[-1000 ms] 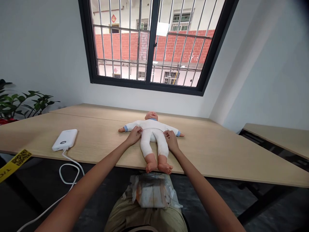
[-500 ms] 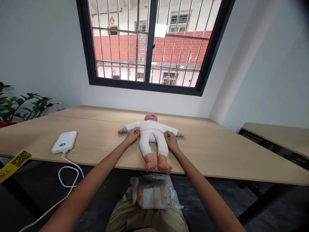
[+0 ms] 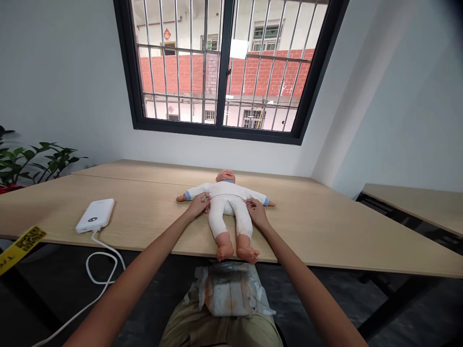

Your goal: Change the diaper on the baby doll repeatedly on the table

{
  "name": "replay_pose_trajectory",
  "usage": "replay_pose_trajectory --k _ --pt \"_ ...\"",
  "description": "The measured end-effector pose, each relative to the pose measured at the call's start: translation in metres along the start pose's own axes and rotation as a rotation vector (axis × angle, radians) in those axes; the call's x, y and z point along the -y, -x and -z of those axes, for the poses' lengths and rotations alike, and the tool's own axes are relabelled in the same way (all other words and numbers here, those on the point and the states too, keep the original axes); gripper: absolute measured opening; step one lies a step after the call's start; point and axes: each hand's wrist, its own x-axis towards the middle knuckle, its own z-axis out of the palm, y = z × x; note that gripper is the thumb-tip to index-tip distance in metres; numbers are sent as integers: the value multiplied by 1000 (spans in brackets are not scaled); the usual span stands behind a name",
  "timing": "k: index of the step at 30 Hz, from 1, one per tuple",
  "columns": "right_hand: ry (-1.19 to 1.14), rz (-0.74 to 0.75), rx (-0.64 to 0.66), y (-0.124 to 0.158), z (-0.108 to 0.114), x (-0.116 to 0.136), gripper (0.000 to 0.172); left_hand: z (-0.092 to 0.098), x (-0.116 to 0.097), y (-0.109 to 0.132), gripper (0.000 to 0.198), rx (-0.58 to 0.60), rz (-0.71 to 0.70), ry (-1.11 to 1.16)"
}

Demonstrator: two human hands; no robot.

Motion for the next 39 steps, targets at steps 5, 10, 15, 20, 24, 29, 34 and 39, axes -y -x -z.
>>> replay_pose_trajectory --k 5,10,15,20,24,29,34,39 --pt "-12 -6 7 -1 0 -1 29 2 -1 0 29 -2 4 23" --pt "-6 -19 6 -1 0 0 28 4 -2 1 32 6 17 25" --pt "-18 -55 4 0 1 6 25 4 1 0 31 7 17 12" --pt "-11 -37 -1 0 2 11 25 4 0 -1 28 13 -6 -20" --pt "-11 -47 13 1 2 11 24 4 -1 0 24 9 -23 -55" --pt "-1 -41 -6 1 2 13 21 4 0 1 23 -2 -36 -59" --pt "16 -41 1 2 2 14 23 3 -1 1 23 -8 -37 -67" --pt "17 -50 10 2 2 13 22 4 0 1 20 -8 -36 -85"
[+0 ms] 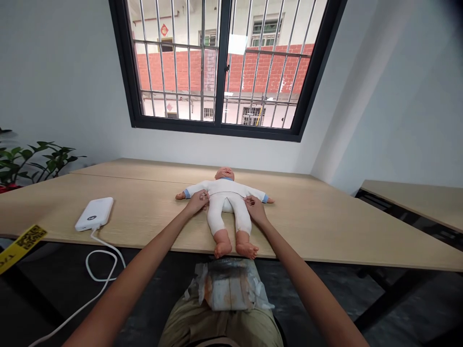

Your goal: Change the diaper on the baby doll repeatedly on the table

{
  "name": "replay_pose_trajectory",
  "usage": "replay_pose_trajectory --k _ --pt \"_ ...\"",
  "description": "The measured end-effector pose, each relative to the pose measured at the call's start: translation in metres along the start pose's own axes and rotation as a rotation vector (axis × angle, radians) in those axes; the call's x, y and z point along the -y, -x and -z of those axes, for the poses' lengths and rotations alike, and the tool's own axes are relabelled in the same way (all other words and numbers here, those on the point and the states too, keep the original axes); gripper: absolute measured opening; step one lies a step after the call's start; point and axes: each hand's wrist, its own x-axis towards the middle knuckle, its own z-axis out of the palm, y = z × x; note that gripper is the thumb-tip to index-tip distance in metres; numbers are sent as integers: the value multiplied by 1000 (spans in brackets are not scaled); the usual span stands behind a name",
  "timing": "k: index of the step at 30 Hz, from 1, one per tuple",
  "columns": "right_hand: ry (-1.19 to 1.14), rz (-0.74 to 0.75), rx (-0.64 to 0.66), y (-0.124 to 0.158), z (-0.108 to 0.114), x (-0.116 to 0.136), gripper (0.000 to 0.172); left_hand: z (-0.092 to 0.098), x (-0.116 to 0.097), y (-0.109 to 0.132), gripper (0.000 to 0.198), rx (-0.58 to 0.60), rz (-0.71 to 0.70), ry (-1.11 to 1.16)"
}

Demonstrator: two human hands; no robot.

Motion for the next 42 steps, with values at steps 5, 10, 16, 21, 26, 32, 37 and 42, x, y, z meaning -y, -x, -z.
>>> replay_pose_trajectory --k 5,10,16,21,26,32,37,42 --pt "-8 -8 -5 2 0 2 22 0 1 0 17 -12 -18 -35" --pt "-7 -3 2 3 1 6 25 1 -2 2 10 -21 -40 -100" --pt "-5 9 -19 4 -1 7 22 0 -4 3 4 -10 -66 -179" --pt "-8 9 -30 5 -2 8 18 0 -4 3 4 -4 -94 -247" --pt "25 0 -23 5 -1 13 14 0 -9 9 7 -10 -128 -340" --pt "121 128 -255 27 19 52 23 1 -31 15 12 -97 -193 -467" --pt "143 294 -429 117 68 105 17 -32 -75 67 28 -580 -422 -310" --pt "389 920 -181 217 101 141 23 -83 -86 176 15 -394 -731 -327"
